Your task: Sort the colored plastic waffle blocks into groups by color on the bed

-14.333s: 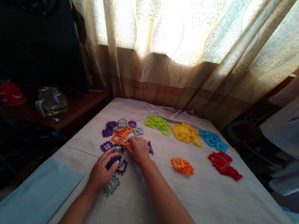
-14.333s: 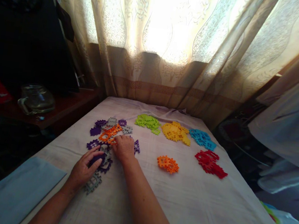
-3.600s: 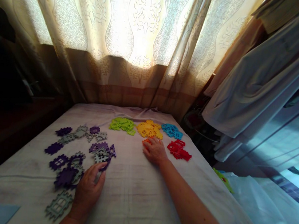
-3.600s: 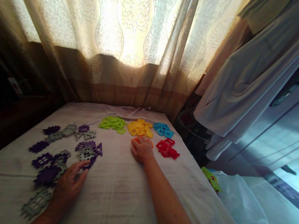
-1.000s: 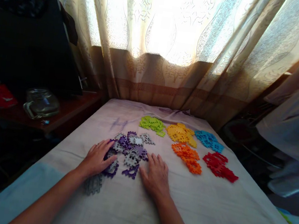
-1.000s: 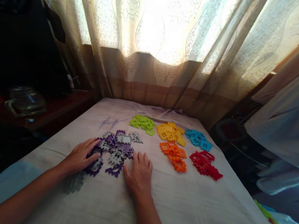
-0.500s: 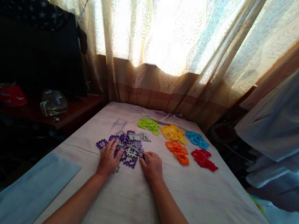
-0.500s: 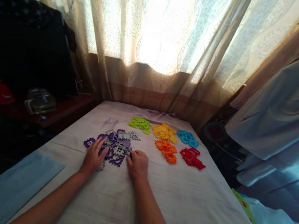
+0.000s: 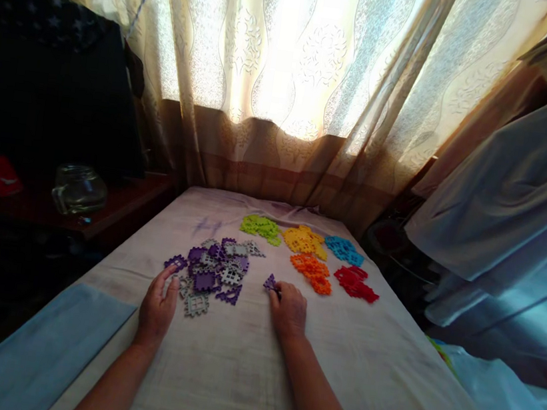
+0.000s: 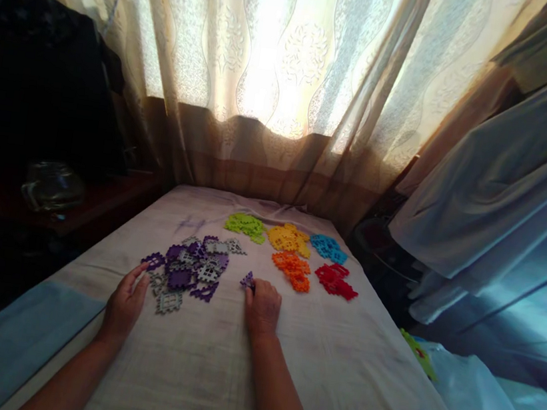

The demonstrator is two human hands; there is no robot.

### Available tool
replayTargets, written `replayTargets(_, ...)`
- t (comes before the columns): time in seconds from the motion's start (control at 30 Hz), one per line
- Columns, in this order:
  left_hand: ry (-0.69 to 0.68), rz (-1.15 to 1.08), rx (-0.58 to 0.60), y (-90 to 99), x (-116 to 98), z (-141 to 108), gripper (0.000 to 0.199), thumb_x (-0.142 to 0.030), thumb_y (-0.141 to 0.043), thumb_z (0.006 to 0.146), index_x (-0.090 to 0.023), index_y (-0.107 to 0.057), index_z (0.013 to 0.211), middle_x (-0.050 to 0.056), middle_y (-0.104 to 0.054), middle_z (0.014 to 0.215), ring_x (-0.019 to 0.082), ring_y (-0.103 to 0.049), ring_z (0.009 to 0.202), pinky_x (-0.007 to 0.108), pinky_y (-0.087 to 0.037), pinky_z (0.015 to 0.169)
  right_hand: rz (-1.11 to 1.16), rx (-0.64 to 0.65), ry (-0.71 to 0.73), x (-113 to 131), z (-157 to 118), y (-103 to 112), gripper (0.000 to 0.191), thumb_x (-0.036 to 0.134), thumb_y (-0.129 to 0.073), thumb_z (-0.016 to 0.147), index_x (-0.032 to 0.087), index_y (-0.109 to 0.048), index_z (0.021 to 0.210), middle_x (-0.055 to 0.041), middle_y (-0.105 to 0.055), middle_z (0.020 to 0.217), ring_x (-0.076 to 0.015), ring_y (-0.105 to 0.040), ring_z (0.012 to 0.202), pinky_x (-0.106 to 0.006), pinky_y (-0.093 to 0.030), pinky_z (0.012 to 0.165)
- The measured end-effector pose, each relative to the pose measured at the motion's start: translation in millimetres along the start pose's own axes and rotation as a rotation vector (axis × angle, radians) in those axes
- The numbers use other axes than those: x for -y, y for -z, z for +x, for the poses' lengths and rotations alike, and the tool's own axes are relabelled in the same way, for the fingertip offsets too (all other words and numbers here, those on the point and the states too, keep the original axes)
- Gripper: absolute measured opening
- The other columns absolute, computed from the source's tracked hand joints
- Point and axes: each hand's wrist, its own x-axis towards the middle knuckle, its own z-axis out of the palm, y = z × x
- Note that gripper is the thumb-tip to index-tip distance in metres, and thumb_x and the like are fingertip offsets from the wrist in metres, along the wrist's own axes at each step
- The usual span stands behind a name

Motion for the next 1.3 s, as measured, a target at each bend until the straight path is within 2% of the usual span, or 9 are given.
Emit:
replayTargets(0.13, 0.050, -0.034, 0.004, -0.9, -2.6, 0.4, 0.043, -0.047, -0.048, 0.086, -0.019, -0.062, 0.116, 0.009, -0.066, 0.123, 0.023, -0.058, 0.120, 0.037, -0.043, 0.106, -0.037, -0.045, -0.053, -12.3, 5.0, 3.7, 0.011, 0.022, -0.059, 0.088, 0.019, -0.067, 0.095, -0.0064, -0.068, 0.098, -0.0207, -0.057, 0.092, -0.031, -0.033, 0.077)
replayTargets(0.23, 0.097, -0.050, -0.004, -2.6, -1.3, 2.6, 0.043, -0.046, -0.048, 0.086, -0.019, -0.063, 0.116, 0.009, -0.066, 0.123, 0.023, -0.058, 0.119, 0.036, -0.043, 0.105, -0.030, -0.074, -0.025, -9.7, 4.2, 0.9, 0.011, 0.021, -0.058, 0.087, 0.020, -0.068, 0.092, -0.0069, -0.068, 0.099, -0.0218, -0.056, 0.093, -0.032, -0.034, 0.078)
replayTargets(0.47, 0.135, -0.087, -0.010, -10.1, 5.0, 10.0, 0.041, -0.045, -0.050, 0.086, -0.020, -0.064, 0.116, 0.008, -0.066, 0.123, 0.023, -0.058, 0.119, 0.036, -0.042, 0.106, 0.113, -0.058, 0.231, 35.1, 12.6, -18.9, 0.015, 0.019, -0.056, 0.086, 0.022, -0.067, 0.095, -0.0057, -0.068, 0.100, -0.0210, -0.057, 0.097, -0.032, -0.037, 0.085)
replayTargets(0.67, 0.163, -0.107, 0.009, -10.7, 9.0, 8.2, 0.043, -0.046, -0.050, 0.086, -0.020, -0.062, 0.118, 0.009, -0.066, 0.124, 0.023, -0.057, 0.120, 0.038, -0.040, 0.107, 0.138, -0.023, 0.199, 64.5, 21.6, -38.3, 0.016, 0.021, -0.056, 0.086, 0.021, -0.065, 0.098, -0.0066, -0.068, 0.101, -0.0225, -0.058, 0.097, -0.034, -0.038, 0.085)
replayTargets(0.87, 0.144, -0.105, 0.025, -9.5, 5.1, 7.3, 0.043, -0.046, -0.050, 0.086, -0.019, -0.062, 0.118, 0.010, -0.066, 0.124, 0.023, -0.057, 0.120, 0.039, -0.040, 0.107, 0.221, 0.005, 0.161, 56.1, 9.6, -37.2, 0.020, 0.031, -0.063, 0.082, 0.019, -0.062, 0.097, -0.0074, -0.068, 0.098, -0.0235, -0.059, 0.094, -0.035, -0.039, 0.085)
replayTargets(0.97, 0.132, -0.086, 0.026, -8.4, 1.8, 7.4, 0.041, -0.044, -0.051, 0.085, -0.020, -0.063, 0.116, 0.009, -0.067, 0.122, 0.023, -0.058, 0.120, 0.038, -0.041, 0.107, 0.252, 0.096, 0.267, 50.2, 1.5, -28.3, 0.026, 0.035, -0.070, 0.075, 0.020, -0.060, 0.094, -0.0057, -0.066, 0.096, -0.0230, -0.058, 0.094, -0.035, -0.039, 0.087)
replayTargets(1.07, 0.131, -0.079, 0.036, -7.7, 0.3, 7.3, 0.041, -0.044, -0.050, 0.086, -0.020, -0.063, 0.116, 0.009, -0.066, 0.123, 0.023, -0.057, 0.120, 0.039, -0.040, 0.108, 0.258, 0.159, 0.375, 50.3, -5.5, -22.8, 0.030, 0.035, -0.074, 0.071, 0.021, -0.060, 0.093, -0.0060, -0.065, 0.103, -0.0236, -0.056, 0.102, -0.036, -0.037, 0.092)
replayTargets(1.2, 0.134, -0.075, 0.047, -7.5, 0.0, 7.4, 0.043, -0.044, -0.051, 0.085, -0.019, -0.063, 0.117, 0.009, -0.065, 0.125, 0.023, -0.056, 0.122, 0.040, -0.038, 0.109, 0.255, 0.195, 0.401, 52.8, -8.4, -21.0, 0.030, 0.035, -0.075, 0.070, 0.022, -0.061, 0.093, -0.0058, -0.065, 0.103, -0.0235, -0.056, 0.103, -0.037, -0.037, 0.092)
replayTargets(1.3, 0.132, -0.074, 0.044, -7.7, -0.1, 7.8, 0.042, -0.042, -0.052, 0.084, -0.019, -0.063, 0.117, 0.009, -0.065, 0.126, 0.023, -0.056, 0.123, 0.039, -0.037, 0.110, 0.265, 0.180, 0.413, 44.2, -1.0, -15.5, 0.032, 0.035, -0.075, 0.070, 0.022, -0.062, 0.095, -0.0055, -0.066, 0.102, -0.0233, -0.056, 0.101, -0.036, -0.038, 0.091)
